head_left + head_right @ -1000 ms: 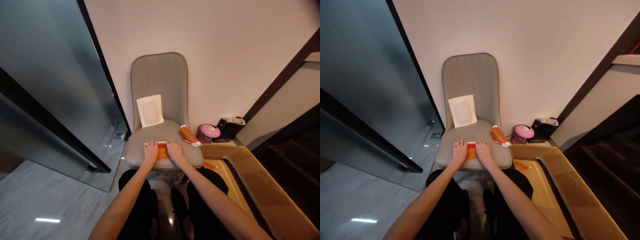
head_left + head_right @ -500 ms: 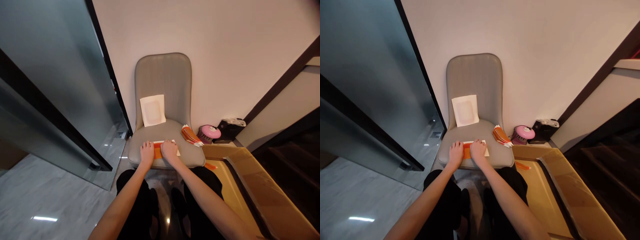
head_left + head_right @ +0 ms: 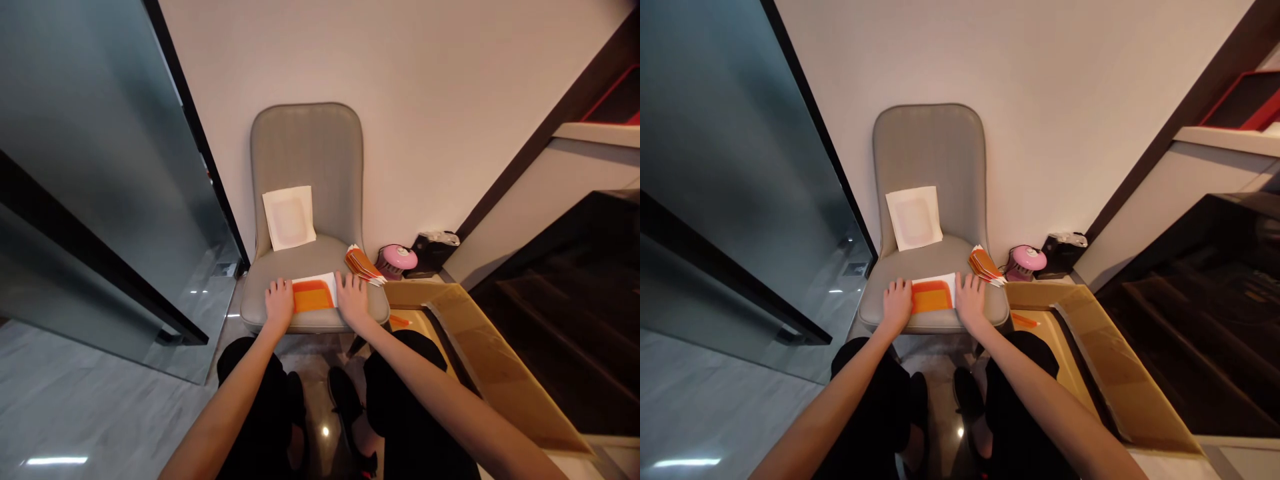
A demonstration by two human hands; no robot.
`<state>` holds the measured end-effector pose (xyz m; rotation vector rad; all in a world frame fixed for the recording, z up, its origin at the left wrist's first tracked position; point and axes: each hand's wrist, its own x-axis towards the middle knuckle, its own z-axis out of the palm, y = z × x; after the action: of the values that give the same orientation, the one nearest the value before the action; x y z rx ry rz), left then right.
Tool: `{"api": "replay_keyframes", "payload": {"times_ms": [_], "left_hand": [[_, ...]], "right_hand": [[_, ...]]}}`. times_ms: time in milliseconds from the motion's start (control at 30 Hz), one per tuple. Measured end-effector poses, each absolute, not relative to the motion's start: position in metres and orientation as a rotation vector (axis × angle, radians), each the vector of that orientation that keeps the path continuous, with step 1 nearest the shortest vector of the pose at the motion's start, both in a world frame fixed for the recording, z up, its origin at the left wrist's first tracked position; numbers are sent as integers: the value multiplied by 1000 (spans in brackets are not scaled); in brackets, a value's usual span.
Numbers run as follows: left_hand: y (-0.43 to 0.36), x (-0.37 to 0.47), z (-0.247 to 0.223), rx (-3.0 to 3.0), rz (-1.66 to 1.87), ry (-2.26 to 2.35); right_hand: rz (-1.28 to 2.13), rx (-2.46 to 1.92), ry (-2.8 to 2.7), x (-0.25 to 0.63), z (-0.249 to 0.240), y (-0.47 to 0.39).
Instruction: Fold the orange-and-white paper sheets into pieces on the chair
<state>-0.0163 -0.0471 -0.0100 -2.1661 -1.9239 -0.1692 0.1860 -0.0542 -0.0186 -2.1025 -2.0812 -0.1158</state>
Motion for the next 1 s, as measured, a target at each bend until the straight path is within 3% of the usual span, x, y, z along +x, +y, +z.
{"api": "replay_keyframes", "payload": {"times_ms": [200,333,533,767,1000], "left_hand": [[-50,-18,3,-2191,-339,-1940],[-64,-4,1,-2455,-585,-1673],[-89,4,-23,-2692,-321,-1497],[-106,-37,-13,-2553,-10,-1663],[-109,-49,-4,-2427,-124,-1712]], "right_hand": [[-115,-1869,-2067,195,-16,-57],[43,-1557,-2211,178,-23,-54],[269,-1640,-2337,162,-35,-60],[328,-1673,-2484,195,-30,-61],[266,-1751,-2321,197,-25,-57]]}}
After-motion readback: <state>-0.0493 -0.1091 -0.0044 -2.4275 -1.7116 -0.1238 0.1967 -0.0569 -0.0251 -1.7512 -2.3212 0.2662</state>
